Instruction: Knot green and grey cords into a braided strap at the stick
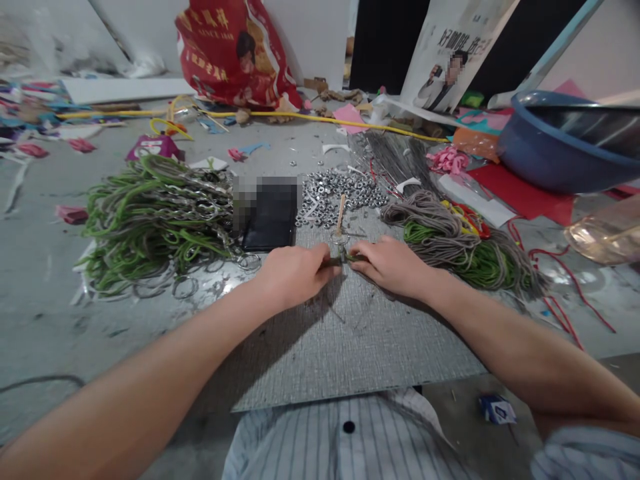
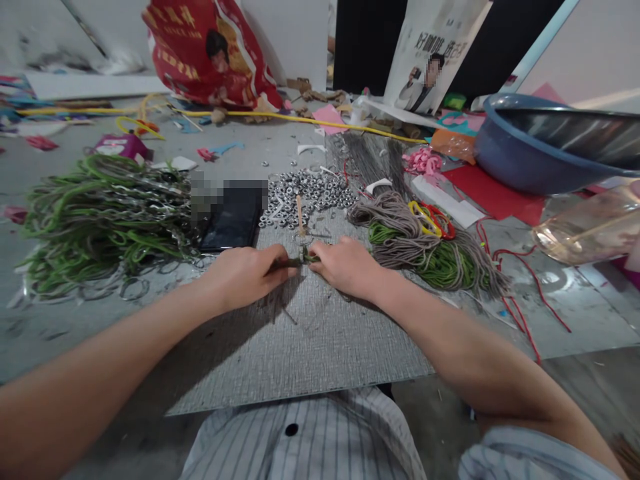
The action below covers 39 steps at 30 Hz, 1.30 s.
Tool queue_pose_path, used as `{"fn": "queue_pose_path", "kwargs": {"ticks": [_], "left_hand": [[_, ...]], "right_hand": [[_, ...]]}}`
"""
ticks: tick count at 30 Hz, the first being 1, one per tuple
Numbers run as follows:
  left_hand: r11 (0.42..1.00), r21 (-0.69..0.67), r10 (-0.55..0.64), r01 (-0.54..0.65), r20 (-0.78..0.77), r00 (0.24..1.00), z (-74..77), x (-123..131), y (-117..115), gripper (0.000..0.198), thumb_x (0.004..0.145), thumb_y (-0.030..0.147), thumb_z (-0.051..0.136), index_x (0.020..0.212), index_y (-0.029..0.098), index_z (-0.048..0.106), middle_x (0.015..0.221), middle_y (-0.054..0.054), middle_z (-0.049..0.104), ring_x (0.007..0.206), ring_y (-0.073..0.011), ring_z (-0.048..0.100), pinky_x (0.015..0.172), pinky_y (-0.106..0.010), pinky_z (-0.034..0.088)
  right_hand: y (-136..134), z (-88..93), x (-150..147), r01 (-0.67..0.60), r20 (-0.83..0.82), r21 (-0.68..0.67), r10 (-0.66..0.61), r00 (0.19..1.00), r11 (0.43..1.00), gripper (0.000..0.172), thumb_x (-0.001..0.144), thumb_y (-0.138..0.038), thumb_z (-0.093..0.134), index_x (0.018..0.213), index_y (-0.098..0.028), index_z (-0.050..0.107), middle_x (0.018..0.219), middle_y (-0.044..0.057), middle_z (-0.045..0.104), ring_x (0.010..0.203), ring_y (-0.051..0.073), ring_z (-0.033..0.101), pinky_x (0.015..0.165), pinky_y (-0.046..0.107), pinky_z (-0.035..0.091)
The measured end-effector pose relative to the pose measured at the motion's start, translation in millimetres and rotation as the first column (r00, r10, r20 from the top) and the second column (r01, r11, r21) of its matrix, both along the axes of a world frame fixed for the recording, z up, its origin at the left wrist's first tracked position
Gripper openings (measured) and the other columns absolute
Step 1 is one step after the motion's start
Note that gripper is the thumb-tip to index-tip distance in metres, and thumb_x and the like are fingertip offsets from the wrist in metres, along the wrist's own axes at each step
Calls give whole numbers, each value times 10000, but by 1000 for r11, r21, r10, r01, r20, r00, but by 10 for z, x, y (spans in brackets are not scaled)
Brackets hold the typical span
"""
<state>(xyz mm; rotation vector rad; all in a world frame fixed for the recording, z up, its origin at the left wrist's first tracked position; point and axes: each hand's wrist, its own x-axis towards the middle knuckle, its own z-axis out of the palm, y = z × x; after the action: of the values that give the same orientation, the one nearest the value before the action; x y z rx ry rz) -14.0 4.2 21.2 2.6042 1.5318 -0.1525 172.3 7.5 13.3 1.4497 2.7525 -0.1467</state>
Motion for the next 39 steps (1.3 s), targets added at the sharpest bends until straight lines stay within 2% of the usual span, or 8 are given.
{"fn": "queue_pose_path", "kwargs": {"ticks": [3,7,15,18,22,25,30,39], "left_hand": [[999,30,35,-35,-9,999,22,-18,2,389,862,439,269,961,187,549,692,-72,655,662,-259,630,545,-316,426],[997,57,61,-58,-55,997,20,-45,-2,308,863,308,279,924,185,555,716,-67,652,643,-263,625,517,-325,417],[967,254,24,-28,20,1000,-3,-56,-87,254,797,177,367,940,161,577,1004,-89,574,794,-233,580,489,-288,403],[927,375,-58,19,92,994,2,-53,-98,245,790,151,381,909,145,596,996,-94,574,858,-241,534,606,-327,446],[879,438,-282,190,155,947,-50,-47,-91,216,800,160,408,842,145,619,943,-89,595,827,-222,509,717,-369,435],[873,404,-363,271,169,916,-110,-33,-95,199,807,201,436,838,159,628,902,-77,599,804,-211,503,691,-355,427],[884,340,-399,322,189,897,-154,-16,-96,223,825,268,436,860,158,627,865,-77,588,798,-205,499,701,-347,420],[873,345,-439,345,244,865,-175,-44,-62,240,841,266,414,843,161,629,862,-61,607,809,-192,512,697,-331,409]], "right_hand": [[23,2,49,20,-4,8,-20,1000,1000,296,863,-329,436,1079,-145,522,834,74,671,750,198,569,693,293,314],[43,29,97,15,13,11,-15,1000,1000,269,844,-223,409,1073,-142,522,858,75,671,751,191,577,736,315,320],[62,107,209,-5,64,30,3,998,1000,306,707,-84,416,968,-136,566,941,88,633,868,216,569,727,323,345],[106,83,238,-35,-60,117,42,997,993,262,711,-124,452,936,-140,585,997,94,614,935,229,545,779,338,365],[219,-27,225,-11,-304,280,99,948,960,261,796,-249,461,1002,-147,586,1138,105,577,1070,238,489,895,382,348],[301,-81,186,36,-330,248,50,943,968,264,830,-219,423,1002,-121,597,1115,119,592,1050,224,507,909,372,358],[433,-32,79,154,-261,155,-110,959,976,269,835,-165,419,1028,-98,594,1026,115,619,971,209,542,866,324,384],[777,-84,-123,267,-136,253,-239,961,930,217,836,-218,446,969,-156,606,1003,103,595,939,227,541,714,293,394]]}}
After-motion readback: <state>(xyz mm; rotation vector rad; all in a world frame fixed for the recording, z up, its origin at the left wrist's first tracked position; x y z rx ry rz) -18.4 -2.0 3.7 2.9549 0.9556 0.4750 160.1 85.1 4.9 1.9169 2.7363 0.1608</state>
